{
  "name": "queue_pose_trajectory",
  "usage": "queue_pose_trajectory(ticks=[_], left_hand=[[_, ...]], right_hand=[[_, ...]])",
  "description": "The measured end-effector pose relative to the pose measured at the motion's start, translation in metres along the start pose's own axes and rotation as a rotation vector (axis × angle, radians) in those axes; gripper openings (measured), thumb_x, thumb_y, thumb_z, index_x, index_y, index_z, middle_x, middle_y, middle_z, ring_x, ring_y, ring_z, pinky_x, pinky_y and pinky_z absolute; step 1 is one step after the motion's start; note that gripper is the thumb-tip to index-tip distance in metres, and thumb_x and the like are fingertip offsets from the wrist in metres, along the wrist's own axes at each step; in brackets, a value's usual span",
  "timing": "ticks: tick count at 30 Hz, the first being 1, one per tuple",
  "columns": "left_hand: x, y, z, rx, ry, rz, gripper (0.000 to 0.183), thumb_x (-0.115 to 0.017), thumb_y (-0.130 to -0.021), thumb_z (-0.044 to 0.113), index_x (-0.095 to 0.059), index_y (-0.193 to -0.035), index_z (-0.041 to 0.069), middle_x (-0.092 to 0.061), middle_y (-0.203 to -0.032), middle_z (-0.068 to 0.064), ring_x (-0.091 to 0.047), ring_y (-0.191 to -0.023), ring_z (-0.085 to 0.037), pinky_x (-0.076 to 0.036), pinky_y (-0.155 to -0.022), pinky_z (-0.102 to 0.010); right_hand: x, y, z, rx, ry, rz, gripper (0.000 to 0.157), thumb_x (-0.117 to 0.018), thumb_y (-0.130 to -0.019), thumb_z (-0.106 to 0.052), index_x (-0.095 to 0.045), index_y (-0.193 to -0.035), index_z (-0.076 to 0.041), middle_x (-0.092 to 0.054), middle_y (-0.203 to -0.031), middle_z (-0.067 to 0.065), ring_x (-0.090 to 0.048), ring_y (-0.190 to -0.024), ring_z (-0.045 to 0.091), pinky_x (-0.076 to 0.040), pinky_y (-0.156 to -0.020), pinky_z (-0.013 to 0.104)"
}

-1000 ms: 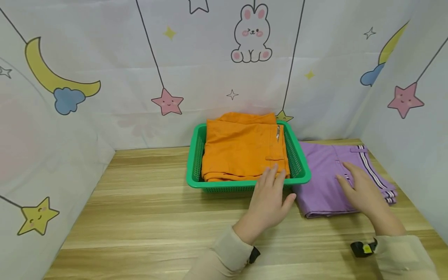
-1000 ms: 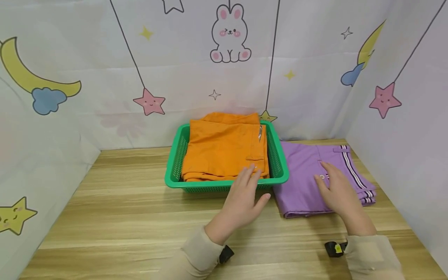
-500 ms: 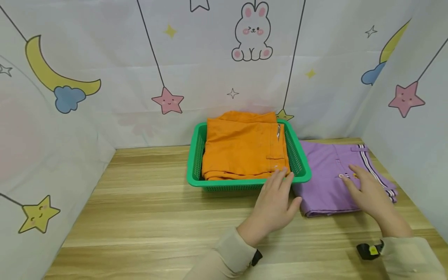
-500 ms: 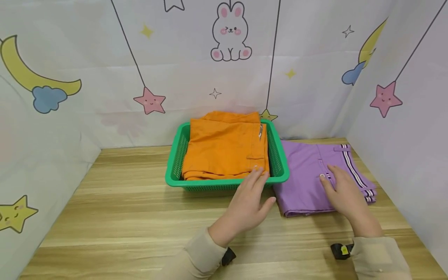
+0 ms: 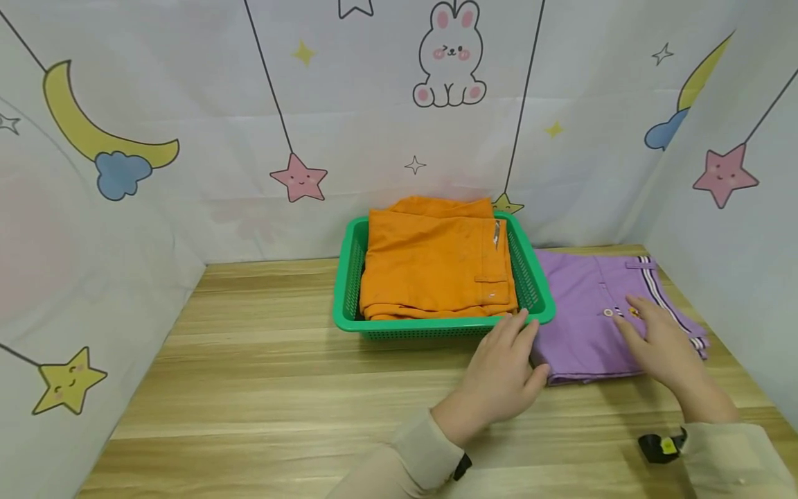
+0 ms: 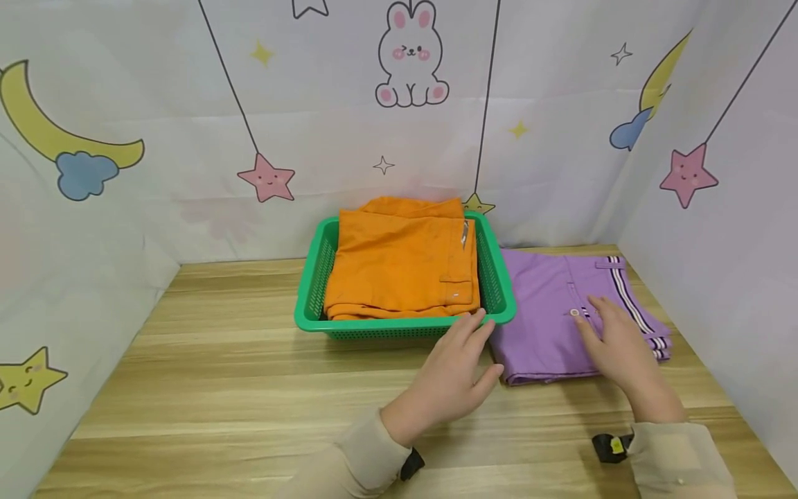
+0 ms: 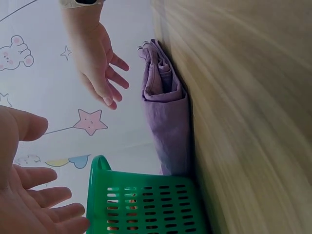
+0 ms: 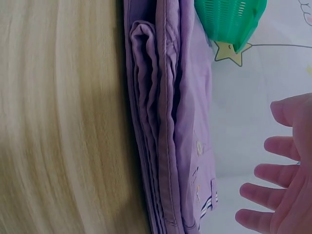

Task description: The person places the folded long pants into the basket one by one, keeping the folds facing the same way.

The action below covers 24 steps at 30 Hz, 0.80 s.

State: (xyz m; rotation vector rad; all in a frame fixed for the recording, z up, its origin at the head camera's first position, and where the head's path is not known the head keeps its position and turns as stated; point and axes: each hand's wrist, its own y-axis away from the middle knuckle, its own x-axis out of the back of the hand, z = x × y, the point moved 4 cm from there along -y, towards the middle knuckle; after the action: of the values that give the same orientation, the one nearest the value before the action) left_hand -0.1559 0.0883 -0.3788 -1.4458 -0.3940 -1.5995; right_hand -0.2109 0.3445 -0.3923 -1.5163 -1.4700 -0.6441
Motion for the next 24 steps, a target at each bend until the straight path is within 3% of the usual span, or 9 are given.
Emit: queue_pose_trajectory(ticks=[10,24], left_hand=[[-0.009,0.0,0.008,-0.031,-0.05,-0.037,0.057,-0.046,-0.097,0.04,-0.039,-0.142,0.006,-0.036,-0.149,-0.01,-0.034,-0.139,-0.024,-0.036,-0.11,-0.036],[-0.019,-0.001,0.011,0.013,-0.055,-0.104,0.056,-0.045,-0.097,0.042,-0.04,-0.143,0.01,-0.039,-0.148,-0.005,-0.041,-0.134,-0.019,-0.041,-0.106,-0.032]], right_hand=[[0.001,0.002,0.006,-0.023,-0.009,0.009,0.064,-0.046,-0.099,-0.028,-0.023,-0.143,0.012,-0.029,-0.137,0.043,-0.026,-0.125,0.061,-0.021,-0.1,0.071],[0.004,0.001,0.022,-0.063,0.026,0.03,0.065,-0.047,-0.098,-0.032,-0.026,-0.142,0.012,-0.03,-0.137,0.043,-0.028,-0.123,0.061,-0.023,-0.098,0.07]])
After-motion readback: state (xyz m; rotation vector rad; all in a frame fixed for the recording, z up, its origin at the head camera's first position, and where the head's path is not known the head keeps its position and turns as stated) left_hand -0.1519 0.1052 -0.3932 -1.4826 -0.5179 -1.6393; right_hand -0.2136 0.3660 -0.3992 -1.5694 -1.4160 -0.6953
